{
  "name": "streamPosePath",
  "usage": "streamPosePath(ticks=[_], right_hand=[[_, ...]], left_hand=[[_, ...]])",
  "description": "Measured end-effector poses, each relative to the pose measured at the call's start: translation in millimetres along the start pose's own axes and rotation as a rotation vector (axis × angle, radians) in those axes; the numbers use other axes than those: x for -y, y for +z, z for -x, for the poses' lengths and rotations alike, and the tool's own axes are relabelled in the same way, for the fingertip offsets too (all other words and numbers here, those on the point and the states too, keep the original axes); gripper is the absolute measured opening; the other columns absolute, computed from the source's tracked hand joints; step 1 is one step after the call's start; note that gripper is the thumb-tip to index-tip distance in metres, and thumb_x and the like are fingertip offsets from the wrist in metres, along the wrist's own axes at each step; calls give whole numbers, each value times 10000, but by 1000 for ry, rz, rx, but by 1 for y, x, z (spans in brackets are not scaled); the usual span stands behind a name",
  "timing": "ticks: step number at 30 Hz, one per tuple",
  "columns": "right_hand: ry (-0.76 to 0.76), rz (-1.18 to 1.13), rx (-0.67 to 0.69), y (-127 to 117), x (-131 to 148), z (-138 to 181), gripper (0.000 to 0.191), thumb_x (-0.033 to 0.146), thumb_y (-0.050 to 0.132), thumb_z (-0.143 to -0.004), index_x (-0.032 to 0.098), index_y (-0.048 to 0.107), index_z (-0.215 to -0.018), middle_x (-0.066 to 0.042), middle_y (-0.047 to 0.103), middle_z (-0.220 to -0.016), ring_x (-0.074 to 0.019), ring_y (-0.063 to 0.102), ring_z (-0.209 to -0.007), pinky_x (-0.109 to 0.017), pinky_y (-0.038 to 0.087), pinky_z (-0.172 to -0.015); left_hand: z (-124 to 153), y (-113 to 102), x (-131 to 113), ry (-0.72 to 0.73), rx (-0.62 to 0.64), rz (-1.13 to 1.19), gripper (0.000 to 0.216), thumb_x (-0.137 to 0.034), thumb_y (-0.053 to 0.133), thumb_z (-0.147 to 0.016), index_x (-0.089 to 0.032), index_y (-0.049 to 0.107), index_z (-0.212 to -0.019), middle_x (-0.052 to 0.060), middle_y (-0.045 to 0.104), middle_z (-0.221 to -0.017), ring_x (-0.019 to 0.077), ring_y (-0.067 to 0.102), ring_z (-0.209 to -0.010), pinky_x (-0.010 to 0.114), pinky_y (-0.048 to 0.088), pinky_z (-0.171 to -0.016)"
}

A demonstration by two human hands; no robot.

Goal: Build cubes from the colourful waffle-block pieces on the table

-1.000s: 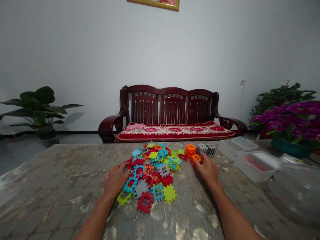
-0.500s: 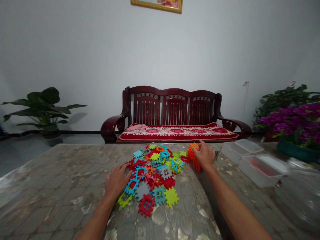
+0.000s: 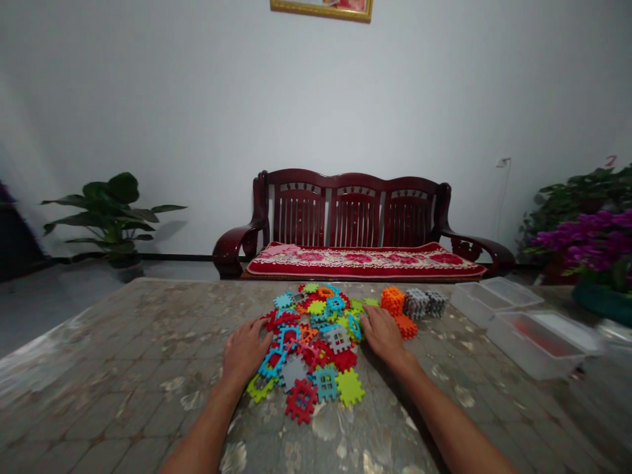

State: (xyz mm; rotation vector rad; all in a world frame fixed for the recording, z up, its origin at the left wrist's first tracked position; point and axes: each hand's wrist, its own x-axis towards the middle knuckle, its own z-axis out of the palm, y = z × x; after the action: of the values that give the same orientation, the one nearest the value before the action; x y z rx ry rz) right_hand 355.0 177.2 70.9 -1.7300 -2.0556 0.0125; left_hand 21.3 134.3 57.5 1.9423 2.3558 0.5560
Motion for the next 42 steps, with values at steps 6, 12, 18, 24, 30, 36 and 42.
streamPosePath(ticks=[6,12,18,24,30,36,42], right_hand=[[-52,-132,83,-11,12,-3,421,316,350,-1048,198,736,-1169,-88,752,-1199,-208,668,-1126,-285,454,-972],[-73,-177,37,-17,44,-19,360,217,447,-981,216,754,-1168,-71,760,-1205,-206,668,-1125,-306,457,-990],[-333,-94,245,-11,95,-29,393,177,579,-873,267,753,-1214,-33,766,-1200,-224,637,-1165,-313,427,-1018],[-380,53,222,8,122,-47,298,229,552,-940,234,768,-1146,-75,772,-1149,-232,618,-1128,-314,417,-974],[-420,236,222,21,140,-63,297,273,540,-964,159,783,-1091,-151,747,-1158,-270,589,-1159,-347,421,-966],[-409,311,237,26,152,-69,298,203,544,-948,119,786,-1098,-205,716,-1181,-309,581,-1187,-390,423,-967],[-431,308,237,26,153,-67,325,188,524,-942,129,775,-1140,-197,709,-1207,-304,577,-1187,-389,435,-958]], left_hand=[[1,-1,-1,1,-9,29,481,-353,479,-968,-216,621,-1406,124,630,-1452,299,562,-1347,504,390,-1160],[1,2,-1,47,-23,101,492,-356,450,-994,-292,575,-1466,114,577,-1522,276,524,-1404,519,364,-1182],[-1,3,1,131,5,191,487,-367,408,-1010,-290,588,-1457,92,541,-1560,240,481,-1448,474,353,-1206],[2,0,-2,171,42,183,460,-397,461,-987,-302,627,-1406,87,556,-1546,249,470,-1456,484,319,-1217],[3,-5,-4,155,47,246,381,-380,437,-980,-247,694,-1228,88,642,-1443,243,499,-1422,456,319,-1209],[2,-6,-3,163,42,287,358,-374,392,-988,-243,697,-1120,75,700,-1336,220,569,-1330,421,353,-1176],[3,-6,-4,132,18,286,367,-369,400,-982,-247,698,-1159,78,702,-1325,227,598,-1282,439,376,-1158]])
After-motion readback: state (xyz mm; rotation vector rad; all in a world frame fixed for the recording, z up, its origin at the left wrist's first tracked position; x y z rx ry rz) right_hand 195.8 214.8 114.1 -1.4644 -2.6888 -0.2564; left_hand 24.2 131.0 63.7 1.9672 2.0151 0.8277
